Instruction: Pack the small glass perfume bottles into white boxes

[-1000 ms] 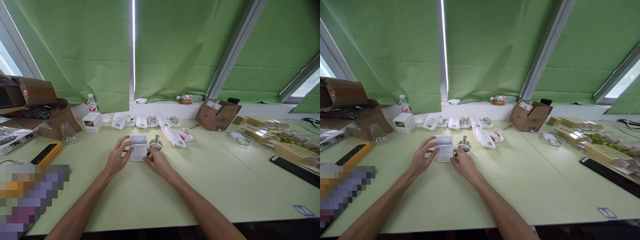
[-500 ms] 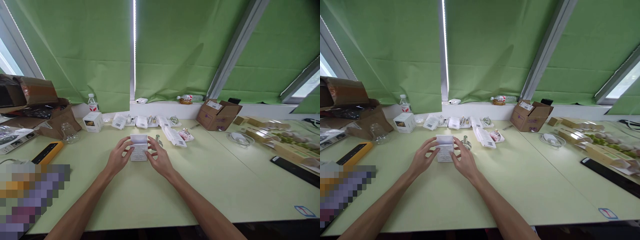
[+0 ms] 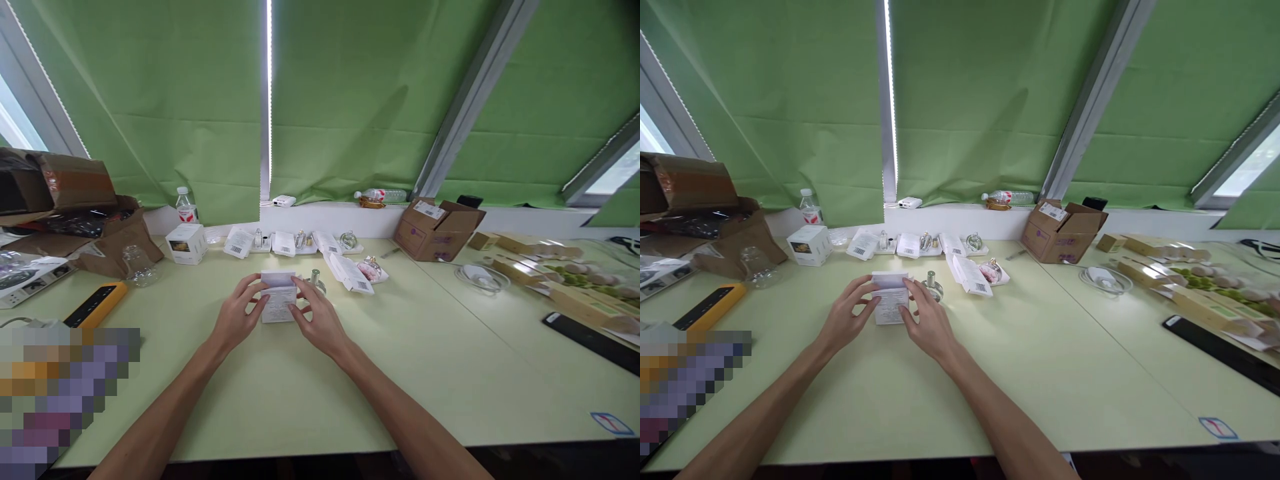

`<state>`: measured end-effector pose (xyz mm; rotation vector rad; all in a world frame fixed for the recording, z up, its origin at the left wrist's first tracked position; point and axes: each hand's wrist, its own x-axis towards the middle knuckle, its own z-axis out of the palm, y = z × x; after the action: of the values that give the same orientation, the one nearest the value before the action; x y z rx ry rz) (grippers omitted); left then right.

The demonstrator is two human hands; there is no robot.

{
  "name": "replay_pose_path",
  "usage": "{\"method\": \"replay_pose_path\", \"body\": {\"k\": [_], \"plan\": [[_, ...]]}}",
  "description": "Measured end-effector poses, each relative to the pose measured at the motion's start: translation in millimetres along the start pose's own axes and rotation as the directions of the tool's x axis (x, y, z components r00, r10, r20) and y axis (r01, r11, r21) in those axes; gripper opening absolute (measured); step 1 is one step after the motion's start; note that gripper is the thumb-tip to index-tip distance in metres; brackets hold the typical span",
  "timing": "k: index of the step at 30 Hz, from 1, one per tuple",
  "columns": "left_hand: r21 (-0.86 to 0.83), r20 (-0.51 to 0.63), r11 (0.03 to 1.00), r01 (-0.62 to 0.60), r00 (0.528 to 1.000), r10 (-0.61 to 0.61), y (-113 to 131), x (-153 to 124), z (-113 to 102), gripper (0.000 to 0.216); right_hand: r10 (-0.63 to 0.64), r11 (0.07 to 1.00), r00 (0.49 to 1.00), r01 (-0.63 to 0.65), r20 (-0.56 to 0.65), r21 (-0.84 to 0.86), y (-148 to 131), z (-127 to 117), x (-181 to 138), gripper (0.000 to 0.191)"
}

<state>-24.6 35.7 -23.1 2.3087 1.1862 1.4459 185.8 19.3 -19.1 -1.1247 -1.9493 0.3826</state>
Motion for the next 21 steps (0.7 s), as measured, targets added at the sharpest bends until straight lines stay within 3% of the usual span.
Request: {"method": "replay_pose_path", "body": {"k": [11, 21], "plan": [[-0.018, -0.003, 0.990, 0.140, 0.990, -0.140, 2.9, 0.0, 0.7, 0.039, -0.005, 1.000, 0.999, 0.005, -0.032, 0.024, 0.0, -0.4, 2.1, 0.051], [0.068, -0.070, 0.995, 0.078, 0.995, -0.073, 2.0, 1.7, -2.8, 0.025, -0.001, 1.000, 0.994, 0.000, -0.112, -0.012, 4.4, 2.1, 1.5, 0.048]]}}
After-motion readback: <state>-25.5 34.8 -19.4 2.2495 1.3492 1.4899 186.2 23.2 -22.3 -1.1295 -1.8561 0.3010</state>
